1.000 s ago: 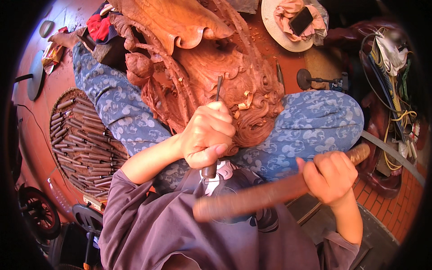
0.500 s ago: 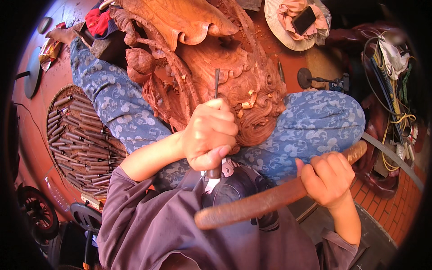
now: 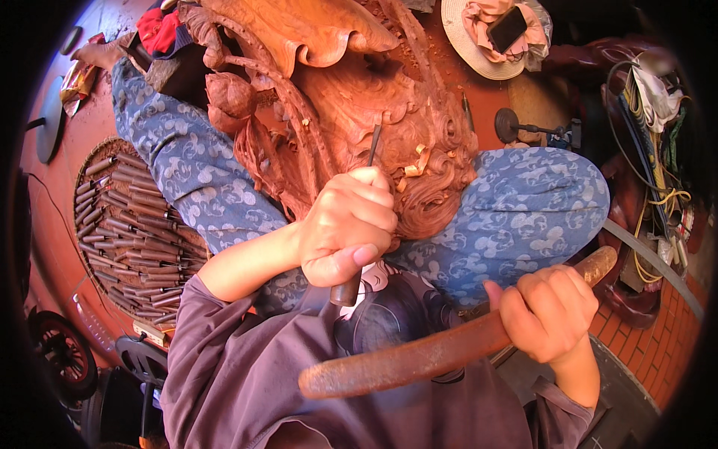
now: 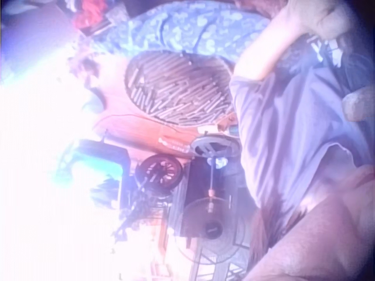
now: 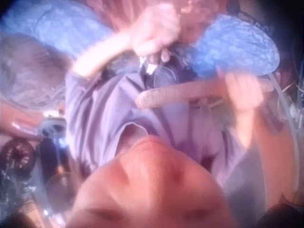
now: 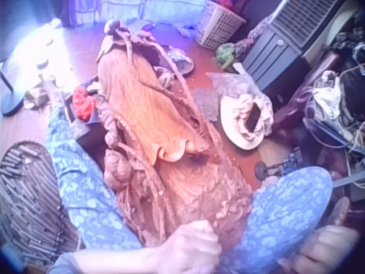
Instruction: The person carves a large reddish-brown wooden sculpture using a rotary power tool and then switches to a chisel and mallet. They refine surface details and remove wood shavings from the sculpture's intricate curves and crevices.
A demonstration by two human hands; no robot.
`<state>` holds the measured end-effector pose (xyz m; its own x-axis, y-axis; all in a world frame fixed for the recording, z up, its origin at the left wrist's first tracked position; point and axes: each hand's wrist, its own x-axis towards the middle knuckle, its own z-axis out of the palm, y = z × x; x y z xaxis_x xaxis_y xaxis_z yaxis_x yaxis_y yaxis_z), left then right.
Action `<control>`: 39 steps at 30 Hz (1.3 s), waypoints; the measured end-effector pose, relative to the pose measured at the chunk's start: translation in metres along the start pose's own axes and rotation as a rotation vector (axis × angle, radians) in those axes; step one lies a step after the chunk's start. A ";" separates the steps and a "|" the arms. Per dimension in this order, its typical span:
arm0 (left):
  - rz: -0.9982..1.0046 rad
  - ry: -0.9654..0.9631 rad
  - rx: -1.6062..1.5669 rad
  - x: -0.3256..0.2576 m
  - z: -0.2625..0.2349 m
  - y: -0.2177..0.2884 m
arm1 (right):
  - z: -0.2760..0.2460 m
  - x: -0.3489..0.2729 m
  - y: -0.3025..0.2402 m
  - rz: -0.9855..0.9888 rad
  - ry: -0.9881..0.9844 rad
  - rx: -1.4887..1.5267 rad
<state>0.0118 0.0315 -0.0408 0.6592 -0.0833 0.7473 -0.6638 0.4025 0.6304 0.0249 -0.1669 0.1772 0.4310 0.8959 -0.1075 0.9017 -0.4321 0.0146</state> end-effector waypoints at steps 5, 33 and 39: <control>0.017 0.005 0.058 -0.002 0.004 -0.002 | 0.003 -0.003 0.003 -0.006 -0.041 -0.146; 0.027 0.026 0.078 0.000 0.005 0.006 | 0.006 -0.011 0.011 0.071 0.013 0.011; 0.031 0.033 0.039 -0.004 0.011 0.000 | 0.005 -0.006 0.004 0.086 0.011 0.023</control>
<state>0.0052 0.0215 -0.0410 0.6493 -0.0410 0.7595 -0.6966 0.3687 0.6155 0.0256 -0.1742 0.1725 0.5069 0.8566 -0.0962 0.8606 -0.5093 0.0003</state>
